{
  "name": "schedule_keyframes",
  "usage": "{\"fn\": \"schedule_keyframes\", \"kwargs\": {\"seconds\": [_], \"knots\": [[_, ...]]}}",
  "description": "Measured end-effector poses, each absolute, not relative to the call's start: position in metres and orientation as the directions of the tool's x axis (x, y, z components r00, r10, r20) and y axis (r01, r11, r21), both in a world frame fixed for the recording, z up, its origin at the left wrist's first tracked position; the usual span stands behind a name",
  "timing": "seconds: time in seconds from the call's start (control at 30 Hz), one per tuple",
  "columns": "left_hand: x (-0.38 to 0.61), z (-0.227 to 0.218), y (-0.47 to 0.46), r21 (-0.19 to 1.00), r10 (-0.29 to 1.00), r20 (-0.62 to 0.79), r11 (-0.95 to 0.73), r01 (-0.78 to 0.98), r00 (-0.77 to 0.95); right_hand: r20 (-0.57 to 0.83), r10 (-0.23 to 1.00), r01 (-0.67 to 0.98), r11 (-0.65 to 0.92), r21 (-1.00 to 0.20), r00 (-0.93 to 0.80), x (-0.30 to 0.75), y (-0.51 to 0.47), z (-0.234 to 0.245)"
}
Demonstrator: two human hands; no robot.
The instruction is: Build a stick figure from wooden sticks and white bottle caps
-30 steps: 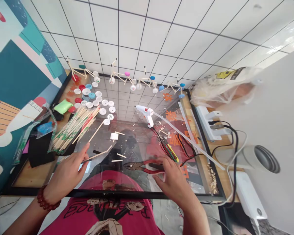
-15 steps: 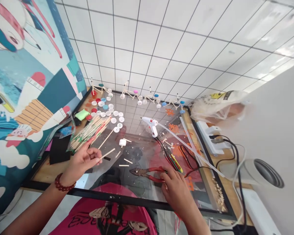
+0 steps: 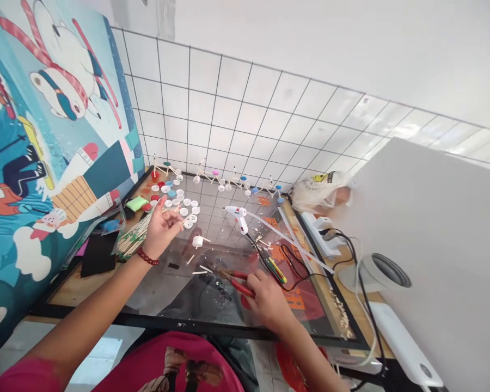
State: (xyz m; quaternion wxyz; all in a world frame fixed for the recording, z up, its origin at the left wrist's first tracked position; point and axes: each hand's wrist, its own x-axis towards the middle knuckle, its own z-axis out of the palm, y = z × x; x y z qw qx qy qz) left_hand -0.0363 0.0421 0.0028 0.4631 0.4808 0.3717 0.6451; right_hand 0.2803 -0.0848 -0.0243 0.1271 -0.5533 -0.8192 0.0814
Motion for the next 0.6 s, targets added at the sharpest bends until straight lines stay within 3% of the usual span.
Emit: {"fn": "schedule_keyframes", "kwargs": {"seconds": [0.1, 0.23, 0.3, 0.37, 0.6], "knots": [[-0.026, 0.007, 0.052, 0.911, 0.953, 0.228, -0.281, -0.302, -0.197, 0.264, 0.940, 0.731, 0.336, -0.593, -0.218, 0.259, -0.075, -0.028], [-0.019, 0.010, 0.056, 0.892, 0.967, 0.155, -0.225, -0.393, -0.201, 0.255, 0.953, 0.252, 0.290, -0.923, -0.162, 0.230, -0.047, -0.032], [-0.020, 0.009, 0.054, 0.881, 0.979, 0.107, -0.174, -0.439, -0.173, 0.222, 0.960, 0.028, 0.230, -0.973, -0.170, 0.218, -0.031, -0.032], [-0.022, 0.007, 0.049, 0.868, 0.989, 0.045, -0.107, -0.484, -0.138, 0.195, 0.962, -0.084, 0.182, -0.980, -0.193, 0.210, -0.017, -0.031], [-0.021, 0.000, 0.036, 0.828, 0.994, -0.102, 0.061, -0.558, -0.042, 0.102, 0.954, -0.182, 0.051, -0.982, -0.280, 0.203, -0.003, -0.048]]}}
